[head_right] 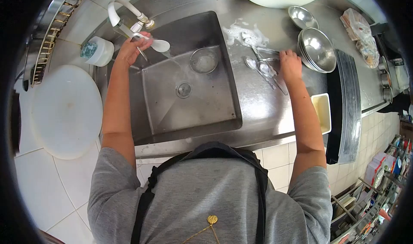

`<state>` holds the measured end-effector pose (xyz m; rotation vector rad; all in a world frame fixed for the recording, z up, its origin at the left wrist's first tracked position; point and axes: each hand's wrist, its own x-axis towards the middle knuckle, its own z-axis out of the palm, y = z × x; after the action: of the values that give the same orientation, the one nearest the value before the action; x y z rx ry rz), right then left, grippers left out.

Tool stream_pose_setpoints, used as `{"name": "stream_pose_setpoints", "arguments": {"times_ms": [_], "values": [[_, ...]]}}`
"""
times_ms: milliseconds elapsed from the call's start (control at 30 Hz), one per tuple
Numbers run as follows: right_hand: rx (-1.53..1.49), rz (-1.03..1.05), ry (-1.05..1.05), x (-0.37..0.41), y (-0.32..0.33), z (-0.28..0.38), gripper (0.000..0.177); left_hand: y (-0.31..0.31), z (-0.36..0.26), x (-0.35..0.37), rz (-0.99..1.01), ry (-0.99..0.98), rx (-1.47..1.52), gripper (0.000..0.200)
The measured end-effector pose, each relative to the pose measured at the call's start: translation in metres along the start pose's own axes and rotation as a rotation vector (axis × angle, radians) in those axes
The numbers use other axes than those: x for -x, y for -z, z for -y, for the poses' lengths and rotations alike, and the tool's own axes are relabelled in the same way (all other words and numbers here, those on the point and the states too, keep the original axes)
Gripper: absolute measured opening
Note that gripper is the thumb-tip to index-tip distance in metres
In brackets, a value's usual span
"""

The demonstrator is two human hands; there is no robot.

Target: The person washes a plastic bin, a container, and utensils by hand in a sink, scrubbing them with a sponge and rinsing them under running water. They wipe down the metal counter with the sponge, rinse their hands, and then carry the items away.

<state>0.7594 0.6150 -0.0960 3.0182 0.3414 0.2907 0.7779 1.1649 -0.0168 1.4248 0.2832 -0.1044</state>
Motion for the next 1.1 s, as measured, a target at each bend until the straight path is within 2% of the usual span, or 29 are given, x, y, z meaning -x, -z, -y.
{"name": "stream_pose_setpoints", "arguments": {"times_ms": [67, 167, 267, 300, 333, 367, 400, 433, 467, 500, 533, 567, 600, 667, 700, 767, 800, 867, 900, 1000, 1100], "values": [[0.053, 0.022, 0.032, -0.001, 0.002, -0.008, 0.016, 0.001, 0.0, 0.002, -0.006, -0.011, -0.022, 0.025], [0.009, -0.188, 0.085, 0.006, 0.052, 0.008, 0.015, -0.001, -0.004, 0.004, -0.04, -0.048, -0.091, 0.024], [-0.206, -0.346, 0.099, -0.009, 0.09, 0.048, 0.014, 0.0, 0.007, -0.004, -0.075, -0.121, -0.061, 0.023], [-0.422, -0.296, 0.123, -0.021, 0.099, 0.065, 0.012, 0.001, 0.011, -0.006, -0.071, -0.138, -0.05, 0.022], [-0.696, -0.159, 0.028, -0.03, 0.11, 0.092, 0.012, 0.0, 0.014, -0.004, -0.046, -0.181, -0.027, 0.022], [-0.665, -0.209, 0.115, -0.044, 0.104, 0.113, 0.012, -0.001, 0.013, -0.003, -0.059, -0.155, -0.088, 0.024], [-0.842, -0.123, 0.111, -0.057, 0.101, 0.139, 0.014, -0.002, 0.012, -0.001, -0.07, -0.127, -0.15, 0.026], [-0.886, -0.2, 0.277, -0.075, 0.089, 0.163, 0.015, -0.003, 0.011, 0.0, -0.083, -0.1, -0.212, 0.028], [-0.905, -0.171, 0.347, -0.09, 0.082, 0.195, 0.02, -0.003, 0.013, 0.005, -0.102, -0.097, -0.273, 0.026], [-0.865, -0.069, 0.371, -0.101, 0.086, 0.225, 0.026, -0.004, 0.012, 0.014, -0.118, -0.132, -0.377, 0.024], [-0.823, -0.07, 0.451, -0.114, 0.079, 0.256, 0.035, -0.004, 0.009, 0.024, -0.133, -0.168, -0.482, 0.022], [-0.83, 0.107, 0.396, -0.125, 0.083, 0.286, 0.041, -0.002, 0.006, 0.032, -0.149, -0.204, -0.585, 0.021], [-0.831, 0.093, 0.436, -0.136, 0.072, 0.315, 0.04, 0.006, 0.013, 0.035, -0.253, -0.2, -0.668, 0.019], [-0.909, 0.379, 0.302, -0.15, 0.089, 0.359, 0.032, 0.026, 0.023, 0.041, -0.286, -0.337, -0.711, 0.019], [-1.121, 0.491, 0.247, -0.16, 0.083, 0.379, 0.028, 0.033, 0.022, 0.046, -0.301, -0.405, -0.734, 0.02], [-1.541, 0.726, 0.117, -0.174, 0.067, 0.411, 0.021, 0.042, 0.012, 0.059, -0.346, -0.336, -0.738, 0.02], [-1.631, 0.729, 0.045, -0.174, 0.072, 0.418, 0.011, 0.043, 0.002, 0.068, -0.348, -0.284, -0.756, 0.019], [-1.406, 0.554, 0.237, -0.186, 0.071, 0.425, 0.008, 0.049, -0.001, 0.07, -0.384, -0.192, -0.687, 0.02], [-1.289, 0.468, 0.326, -0.191, 0.069, 0.427, 0.007, 0.052, 0.001, 0.066, -0.396, -0.234, -0.679, 0.02], [-1.205, 0.217, 0.508, -0.193, 0.066, 0.425, 0.012, 0.052, 0.009, 0.046, -0.401, -0.324, -0.685, 0.023], [-1.145, 0.153, 0.428, -0.202, 0.059, 0.428, 0.014, 0.035, 0.008, 0.032, -0.352, -0.299, -0.685, 0.024]]}}
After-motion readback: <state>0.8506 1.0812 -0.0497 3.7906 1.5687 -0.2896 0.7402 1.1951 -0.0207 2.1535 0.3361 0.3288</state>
